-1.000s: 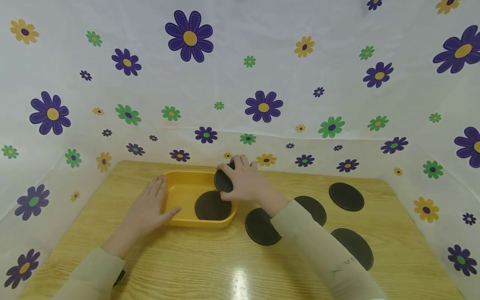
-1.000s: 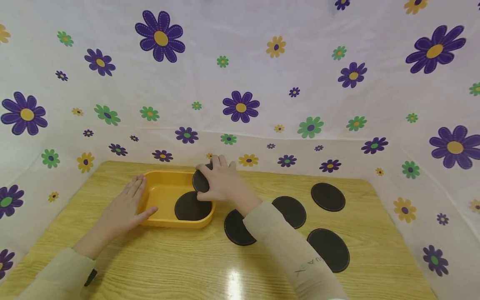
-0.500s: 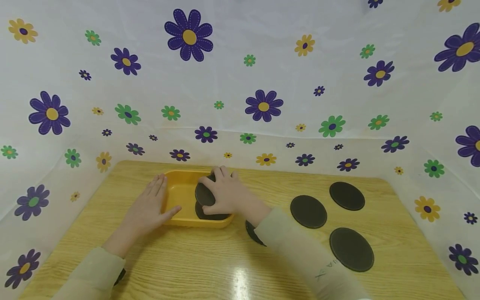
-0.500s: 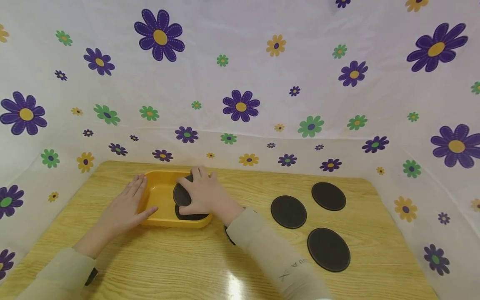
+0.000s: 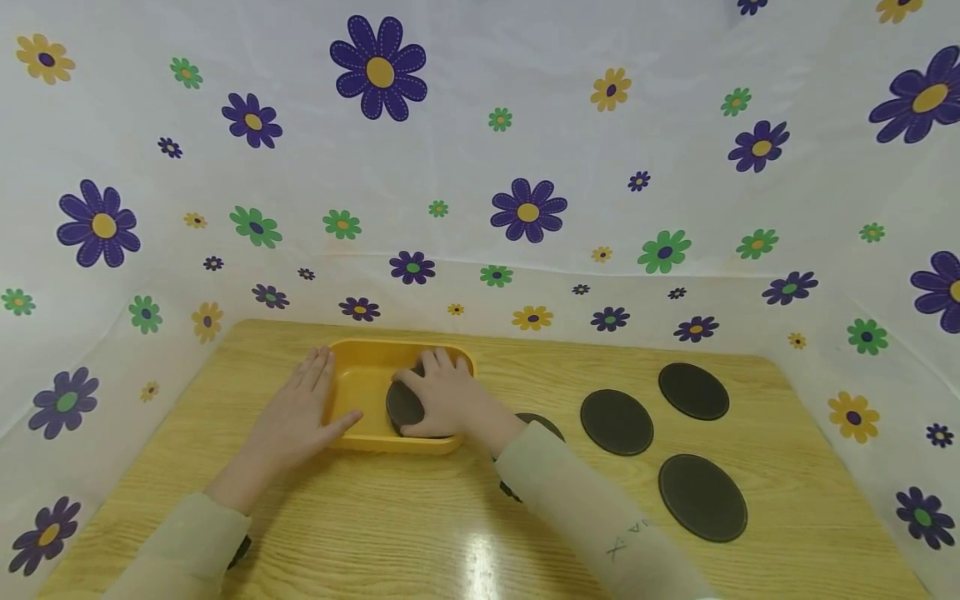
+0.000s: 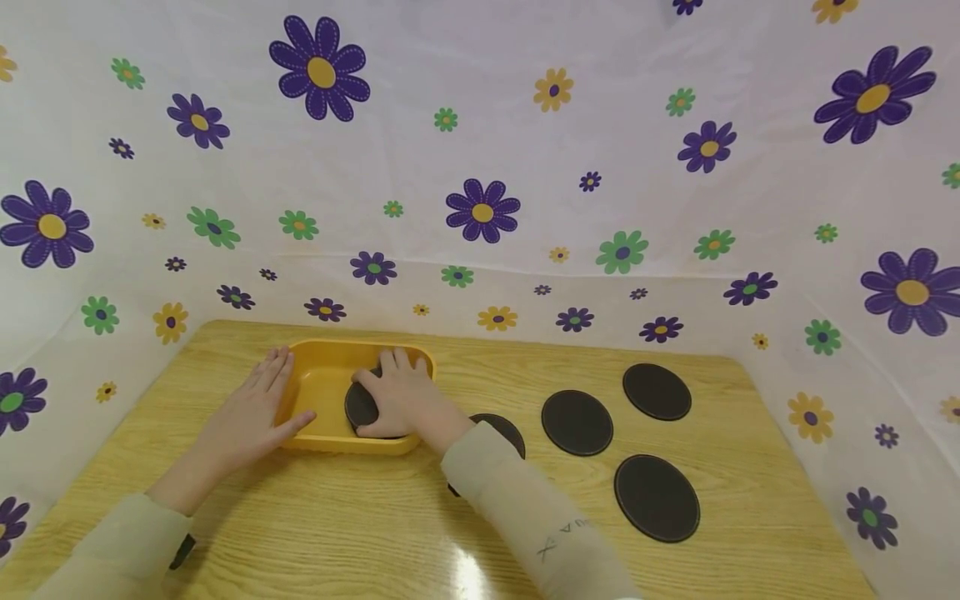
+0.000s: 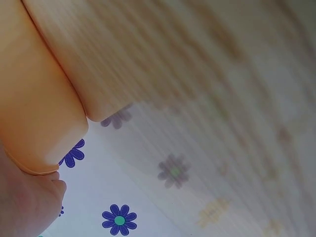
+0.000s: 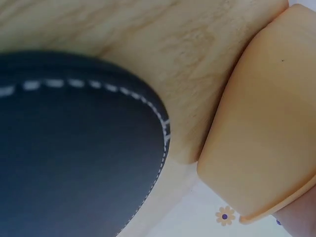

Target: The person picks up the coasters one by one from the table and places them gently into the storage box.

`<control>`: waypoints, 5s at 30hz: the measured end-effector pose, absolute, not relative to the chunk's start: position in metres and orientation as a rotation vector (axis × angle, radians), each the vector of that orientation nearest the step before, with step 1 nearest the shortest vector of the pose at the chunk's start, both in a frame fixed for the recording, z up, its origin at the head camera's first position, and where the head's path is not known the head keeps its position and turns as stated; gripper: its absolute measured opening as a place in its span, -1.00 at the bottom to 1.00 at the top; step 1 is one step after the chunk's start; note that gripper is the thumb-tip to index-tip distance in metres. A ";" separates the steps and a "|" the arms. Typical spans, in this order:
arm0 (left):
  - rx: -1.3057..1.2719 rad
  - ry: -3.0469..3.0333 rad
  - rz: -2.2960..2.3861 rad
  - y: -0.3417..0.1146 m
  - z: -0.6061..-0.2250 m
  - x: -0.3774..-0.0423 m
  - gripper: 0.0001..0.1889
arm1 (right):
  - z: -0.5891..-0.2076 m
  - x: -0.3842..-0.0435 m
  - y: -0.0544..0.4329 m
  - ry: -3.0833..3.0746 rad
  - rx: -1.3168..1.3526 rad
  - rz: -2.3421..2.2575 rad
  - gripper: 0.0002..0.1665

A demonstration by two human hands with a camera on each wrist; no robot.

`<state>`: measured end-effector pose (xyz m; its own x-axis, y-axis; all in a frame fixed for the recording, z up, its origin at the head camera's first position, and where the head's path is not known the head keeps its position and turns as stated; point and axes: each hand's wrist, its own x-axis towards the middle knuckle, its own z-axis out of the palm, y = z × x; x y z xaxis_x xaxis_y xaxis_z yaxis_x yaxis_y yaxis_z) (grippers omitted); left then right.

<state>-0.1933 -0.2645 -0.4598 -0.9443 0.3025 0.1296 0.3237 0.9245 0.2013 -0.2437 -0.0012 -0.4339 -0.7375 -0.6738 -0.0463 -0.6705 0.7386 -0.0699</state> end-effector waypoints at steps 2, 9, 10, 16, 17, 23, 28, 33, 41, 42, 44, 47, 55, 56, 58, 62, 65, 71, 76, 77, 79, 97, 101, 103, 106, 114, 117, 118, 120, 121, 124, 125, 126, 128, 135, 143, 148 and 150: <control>-0.489 -2.986 -0.336 -0.264 -0.460 -0.194 0.09 | -0.436 -0.244 -0.002 2.862 -1.106 -0.029 -0.11; -0.495 -2.985 -0.338 -0.264 -0.458 -0.194 0.08 | -0.436 -0.244 -0.003 2.842 -1.093 0.069 -0.13; -0.496 -2.984 -0.336 -0.264 -0.459 -0.194 0.08 | -0.435 -0.243 -0.003 2.841 -1.093 0.074 -0.13; -0.504 -2.978 -0.334 -0.264 -0.459 -0.194 0.08 | -0.434 -0.243 -0.001 2.841 -1.100 0.032 -0.16; -0.505 -2.978 -0.335 -0.263 -0.459 -0.194 0.08 | -0.434 -0.244 -0.001 2.844 -1.105 0.012 -0.16; -0.506 -2.976 -0.339 -0.263 -0.458 -0.193 0.07 | -0.430 -0.245 0.005 2.886 -1.147 -0.022 -0.15; -0.502 -2.972 -0.348 -0.263 -0.459 -0.192 0.07 | -0.422 -0.242 0.016 2.928 -1.196 0.011 -0.15; -0.497 -2.975 -0.360 -0.263 -0.459 -0.191 0.07 | -0.413 -0.237 0.033 2.931 -1.228 -0.046 -0.14; -0.499 -2.983 -0.348 -0.264 -0.461 -0.192 0.07 | -0.401 -0.225 0.064 2.955 -1.310 -0.048 -0.10; -0.499 -2.984 -0.348 -0.264 -0.461 -0.192 0.07 | -0.401 -0.223 0.068 2.960 -1.316 -0.047 -0.10; -0.501 -2.982 -0.350 -0.265 -0.462 -0.193 0.08 | -0.400 -0.220 0.075 2.970 -1.322 -0.030 -0.10; -0.502 -2.978 -0.359 -0.265 -0.463 -0.193 0.08 | -0.400 -0.214 0.085 2.983 -1.329 0.001 -0.11; -0.507 -2.978 -0.352 -0.265 -0.463 -0.193 0.08 | -0.404 -0.200 0.111 3.018 -1.320 -0.048 -0.18; -0.507 -2.977 -0.351 -0.265 -0.463 -0.193 0.08 | -0.405 -0.198 0.114 3.024 -1.317 -0.046 -0.18; -0.504 -2.978 -0.354 -0.266 -0.462 -0.193 0.08 | -0.407 -0.195 0.120 3.030 -1.307 -0.042 -0.18; -0.500 -2.977 -0.354 -0.266 -0.462 -0.193 0.08 | -0.412 -0.191 0.130 3.033 -1.312 -0.024 -0.20; -0.500 -2.976 -0.355 -0.265 -0.462 -0.193 0.07 | -0.419 -0.189 0.136 3.033 -1.315 -0.007 -0.20; -0.501 -2.976 -0.367 -0.264 -0.459 -0.191 0.08 | -0.437 -0.187 0.145 3.023 -1.321 0.001 -0.16; -0.494 -2.981 -0.363 -0.263 -0.459 -0.191 0.08 | -0.447 -0.184 0.148 2.989 -1.299 -0.034 -0.19; -0.493 -2.981 -0.361 -0.263 -0.459 -0.191 0.08 | -0.448 -0.184 0.148 2.978 -1.284 -0.045 -0.19; -0.493 -2.982 -0.359 -0.264 -0.459 -0.191 0.08 | -0.449 -0.183 0.149 2.962 -1.250 -0.054 -0.19; -0.510 -2.961 -0.345 -0.265 -0.459 -0.191 0.06 | -0.456 -0.180 0.147 2.879 -1.165 -0.104 -0.16; -0.513 -2.960 -0.340 -0.266 -0.460 -0.191 0.06 | -0.456 -0.181 0.146 2.878 -1.150 -0.124 -0.16; -0.516 -2.959 -0.342 -0.266 -0.460 -0.190 0.06 | -0.456 -0.182 0.146 2.875 -1.139 -0.144 -0.16; -0.516 -2.961 -0.346 -0.266 -0.461 -0.190 0.06 | -0.457 -0.184 0.145 2.873 -1.123 -0.169 -0.16; -0.512 -2.960 -0.346 -0.265 -0.463 -0.191 0.06 | -0.454 -0.189 0.142 2.892 -1.100 -0.099 -0.13; -0.514 -2.960 -0.347 -0.265 -0.462 -0.192 0.06 | -0.448 -0.192 0.142 2.910 -1.079 -0.084 -0.10; -0.515 -2.960 -0.346 -0.265 -0.462 -0.192 0.06 | -0.445 -0.193 0.142 2.918 -1.075 -0.086 -0.10; -0.515 -2.962 -0.345 -0.265 -0.462 -0.192 0.06 | -0.438 -0.196 0.142 2.938 -1.073 -0.096 -0.09; -0.518 -2.963 -0.342 -0.265 -0.462 -0.192 0.06 | -0.434 -0.197 0.142 2.948 -1.070 -0.100 -0.08; -0.518 -2.968 -0.332 -0.265 -0.463 -0.192 0.06 | -0.422 -0.202 0.140 2.980 -1.055 -0.108 -0.07; -0.519 -2.970 -0.330 -0.265 -0.463 -0.192 0.06 | -0.418 -0.203 0.139 2.989 -1.049 -0.109 -0.07; -0.519 -2.970 -0.327 -0.265 -0.463 -0.192 0.06 | -0.414 -0.205 0.138 2.998 -1.039 -0.113 -0.07; -0.514 -2.971 -0.329 -0.265 -0.463 -0.192 0.06 | -0.407 -0.210 0.135 3.012 -1.017 -0.125 -0.07; -0.512 -2.970 -0.346 -0.264 -0.461 -0.192 0.07 | -0.389 -0.224 0.117 3.044 -1.024 -0.180 -0.08; -0.511 -2.971 -0.342 -0.264 -0.461 -0.192 0.06 | -0.384 -0.235 0.090 3.031 -1.104 -0.150 -0.07; -0.507 -2.972 -0.345 -0.265 -0.461 -0.193 0.06 | -0.383 -0.239 0.073 3.008 -1.136 -0.126 -0.06; -0.506 -2.968 -0.347 -0.265 -0.462 -0.193 0.06 | -0.383 -0.240 0.066 3.000 -1.148 -0.128 -0.06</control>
